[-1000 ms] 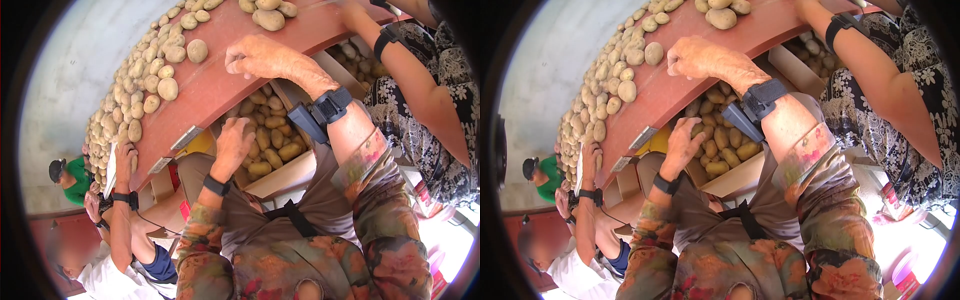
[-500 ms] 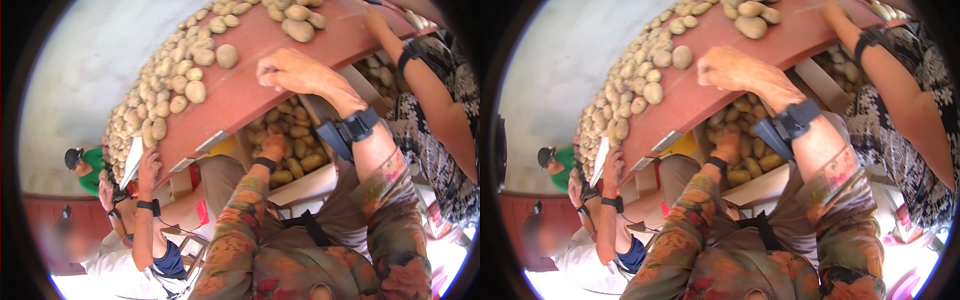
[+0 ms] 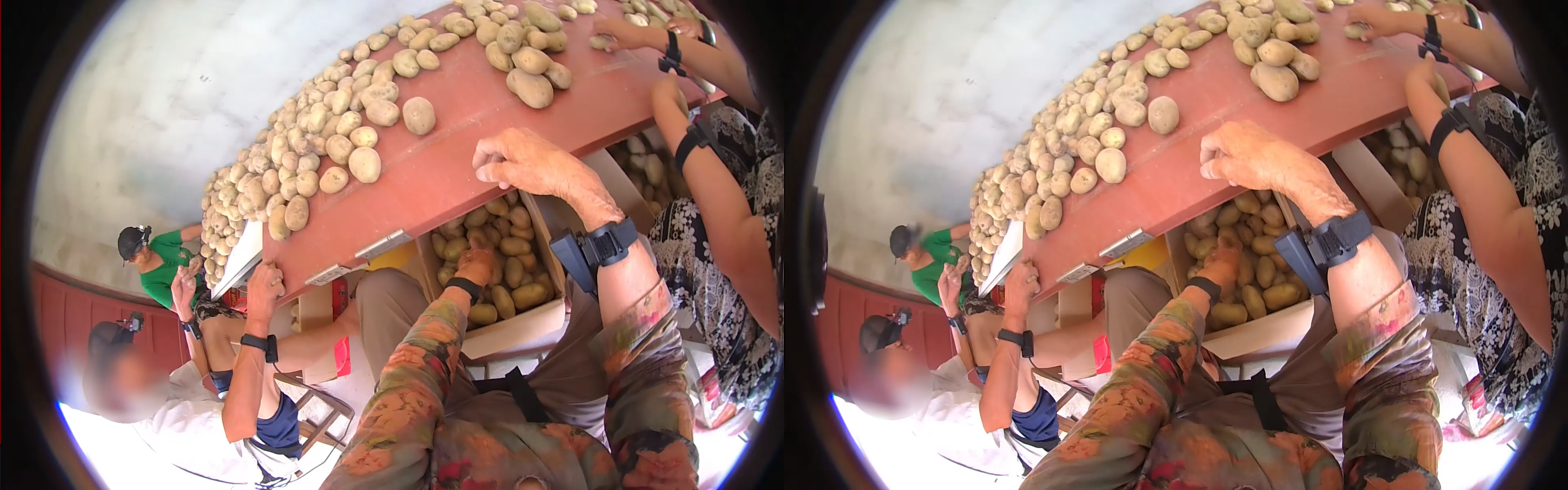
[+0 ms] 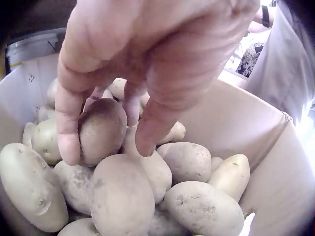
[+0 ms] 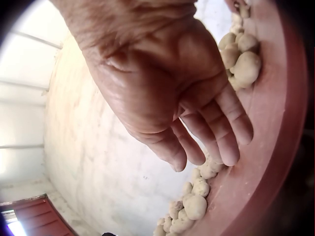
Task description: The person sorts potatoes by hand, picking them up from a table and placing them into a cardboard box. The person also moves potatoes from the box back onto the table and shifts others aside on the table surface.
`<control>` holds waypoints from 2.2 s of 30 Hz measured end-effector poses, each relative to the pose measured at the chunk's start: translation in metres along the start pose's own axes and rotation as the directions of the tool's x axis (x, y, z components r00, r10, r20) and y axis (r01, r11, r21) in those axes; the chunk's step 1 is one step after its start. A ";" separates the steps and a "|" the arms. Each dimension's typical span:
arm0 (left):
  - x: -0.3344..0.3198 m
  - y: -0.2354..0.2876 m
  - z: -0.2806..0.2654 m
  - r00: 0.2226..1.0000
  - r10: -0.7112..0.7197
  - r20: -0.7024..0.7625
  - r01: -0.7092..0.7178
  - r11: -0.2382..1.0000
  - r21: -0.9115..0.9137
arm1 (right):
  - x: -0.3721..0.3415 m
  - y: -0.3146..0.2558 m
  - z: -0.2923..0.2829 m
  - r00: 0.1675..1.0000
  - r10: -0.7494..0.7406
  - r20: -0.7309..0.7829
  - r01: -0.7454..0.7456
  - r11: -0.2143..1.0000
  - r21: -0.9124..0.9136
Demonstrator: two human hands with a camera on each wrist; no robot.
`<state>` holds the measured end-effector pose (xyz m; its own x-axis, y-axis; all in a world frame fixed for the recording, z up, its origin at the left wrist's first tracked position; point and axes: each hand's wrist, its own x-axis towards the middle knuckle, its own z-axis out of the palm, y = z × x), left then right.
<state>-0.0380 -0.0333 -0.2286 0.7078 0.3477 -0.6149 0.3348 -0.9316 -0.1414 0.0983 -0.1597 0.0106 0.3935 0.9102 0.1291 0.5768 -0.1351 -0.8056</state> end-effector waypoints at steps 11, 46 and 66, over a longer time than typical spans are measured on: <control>-0.081 -0.030 -0.049 0.918 0.259 -0.300 -0.393 0.694 -0.604 | -0.001 0.000 0.004 1.000 -0.016 0.020 0.016 1.000 0.000; -0.106 -0.238 -0.107 0.681 -0.543 -0.491 -0.335 0.366 -0.868 | -0.003 0.003 0.008 0.998 -0.066 -0.021 0.060 0.974 -0.220; -0.171 -0.092 -0.110 0.627 -0.146 -0.766 -0.618 0.506 -0.602 | -0.005 0.004 0.013 0.999 0.004 0.050 0.006 0.977 -0.214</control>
<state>-0.1213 0.0048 -0.0252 0.8707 0.4350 0.2293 0.1069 -0.6226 0.7752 0.0893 -0.1598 -0.0008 0.3599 0.9279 0.0968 0.7190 -0.2098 -0.6626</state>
